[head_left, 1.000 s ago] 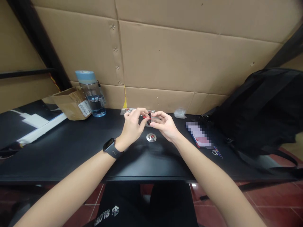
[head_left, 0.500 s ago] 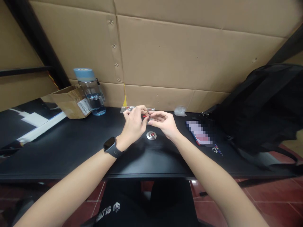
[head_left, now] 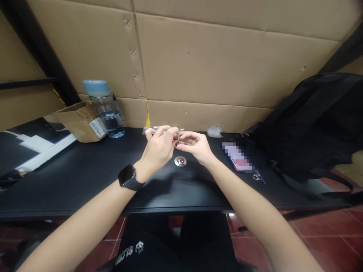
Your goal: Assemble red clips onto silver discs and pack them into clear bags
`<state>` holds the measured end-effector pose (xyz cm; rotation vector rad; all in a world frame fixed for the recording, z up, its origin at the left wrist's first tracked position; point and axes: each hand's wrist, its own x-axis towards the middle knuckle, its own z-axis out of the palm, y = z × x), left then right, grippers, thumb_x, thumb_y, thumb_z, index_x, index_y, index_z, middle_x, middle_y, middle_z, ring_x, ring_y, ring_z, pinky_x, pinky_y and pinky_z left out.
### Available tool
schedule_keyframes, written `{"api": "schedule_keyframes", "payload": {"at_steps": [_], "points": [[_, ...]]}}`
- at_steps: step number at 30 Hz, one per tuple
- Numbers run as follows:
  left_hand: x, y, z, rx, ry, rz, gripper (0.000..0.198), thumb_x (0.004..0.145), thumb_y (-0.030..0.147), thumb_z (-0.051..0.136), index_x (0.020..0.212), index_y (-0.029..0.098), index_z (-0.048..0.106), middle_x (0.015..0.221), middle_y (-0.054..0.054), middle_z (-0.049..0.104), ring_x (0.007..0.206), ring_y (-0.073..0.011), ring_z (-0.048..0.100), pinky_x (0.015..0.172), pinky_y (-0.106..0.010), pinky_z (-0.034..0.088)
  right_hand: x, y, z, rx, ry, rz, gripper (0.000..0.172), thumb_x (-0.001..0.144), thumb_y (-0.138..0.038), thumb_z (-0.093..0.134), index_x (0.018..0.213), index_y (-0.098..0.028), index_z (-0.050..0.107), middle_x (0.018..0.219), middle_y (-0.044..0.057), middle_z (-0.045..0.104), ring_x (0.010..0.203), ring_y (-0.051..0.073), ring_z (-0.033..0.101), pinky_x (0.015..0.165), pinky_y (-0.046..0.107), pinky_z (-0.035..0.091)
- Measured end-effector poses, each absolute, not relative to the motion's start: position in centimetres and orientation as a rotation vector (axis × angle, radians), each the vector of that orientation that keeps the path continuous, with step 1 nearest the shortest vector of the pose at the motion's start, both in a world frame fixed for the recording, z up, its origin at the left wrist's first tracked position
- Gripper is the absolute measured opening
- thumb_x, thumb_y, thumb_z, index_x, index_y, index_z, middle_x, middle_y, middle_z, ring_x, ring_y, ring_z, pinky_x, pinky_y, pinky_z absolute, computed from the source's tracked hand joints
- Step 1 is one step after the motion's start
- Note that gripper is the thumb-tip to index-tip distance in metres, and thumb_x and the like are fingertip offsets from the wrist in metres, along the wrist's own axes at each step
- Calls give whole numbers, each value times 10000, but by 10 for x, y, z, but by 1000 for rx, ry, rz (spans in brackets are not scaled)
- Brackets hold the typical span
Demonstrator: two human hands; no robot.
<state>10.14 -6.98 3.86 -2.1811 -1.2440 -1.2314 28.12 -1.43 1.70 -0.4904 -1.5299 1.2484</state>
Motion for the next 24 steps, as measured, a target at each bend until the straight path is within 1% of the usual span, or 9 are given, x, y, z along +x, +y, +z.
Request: {"api": "schedule_keyframes", "payload": {"at_steps": [4, 6, 8, 11, 13, 15, 19, 22, 24], "points": [[99, -67, 42, -2254, -1375, -1416, 180, 899, 150, 624, 1045, 221, 545, 1218, -68, 671, 1068, -229, 678, 906, -422, 381, 283, -14, 20, -474, -1612, 1183, 465, 538, -285, 970, 955, -196, 783, 1214, 87, 735, 1082, 239, 710, 1020, 394, 564], [98, -65, 43, -2264, -1399, -1534, 187, 891, 164, 642, 1035, 228, 541, 1222, -56, 663, 1045, -213, 690, 899, -408, 415, 283, -16, 23, -490, -1610, 1200, 460, 565, -318, 961, 978, -203, 795, 1240, 90, 730, 1080, 245, 715, 1033, 412, 558], [97, -64, 43, -2233, -1414, -1611, 216, 889, 179, 657, 1056, 234, 533, 1183, -46, 680, 1042, -214, 696, 909, -411, 427, 282, -19, 25, -509, -1603, 1222, 436, 604, -356, 944, 993, -215, 805, 1250, 88, 729, 1102, 254, 712, 1051, 429, 549], [97, -65, 42, -2161, -1441, -1644, 257, 896, 223, 677, 1090, 240, 510, 1123, -42, 714, 1055, -233, 697, 928, -429, 423, 281, -25, 28, -498, -1585, 1247, 376, 693, -423, 892, 1007, -232, 812, 1258, 82, 727, 1175, 274, 682, 1057, 457, 546], [97, -66, 41, -2125, -1443, -1653, 296, 901, 260, 688, 1115, 246, 485, 1084, -34, 733, 1055, -244, 701, 942, -445, 412, 280, -27, 30, -483, -1555, 1256, 345, 734, -464, 858, 988, -236, 815, 1252, 82, 729, 1185, 282, 675, 1034, 469, 561], [98, -68, 40, -2106, -1436, -1662, 325, 905, 281, 695, 1131, 251, 464, 1048, -20, 748, 1047, -245, 707, 960, -453, 396, 280, -27, 31, -488, -1546, 1239, 334, 744, -479, 849, 967, -231, 818, 1232, 86, 735, 1176, 282, 677, 1023, 464, 567], [100, -70, 39, -2088, -1407, -1687, 325, 906, 298, 706, 1115, 251, 461, 1009, -2, 766, 1041, -235, 715, 988, -449, 367, 279, -25, 30, -519, -1593, 1138, 280, 754, -445, 852, 913, -216, 821, 1173, 89, 745, 1132, 264, 689, 1016, 433, 567], [99, -68, 39, -2111, -1402, -1703, 341, 898, 319, 721, 1103, 250, 457, 986, 4, 773, 1021, -237, 721, 972, -446, 376, 278, -23, 25, -519, -1604, 1087, 252, 763, -438, 848, 864, -210, 819, 1161, 91, 733, 1081, 255, 700, 979, 424, 582], [98, -67, 39, -2128, -1419, -1694, 348, 896, 328, 722, 1102, 249, 453, 993, -3, 774, 1015, -242, 724, 958, -445, 386, 276, -22, 23, -519, -1610, 1071, 262, 774, -454, 835, 876, -213, 817, 1169, 90, 722, 1078, 253, 697, 966, 421, 585]]}}
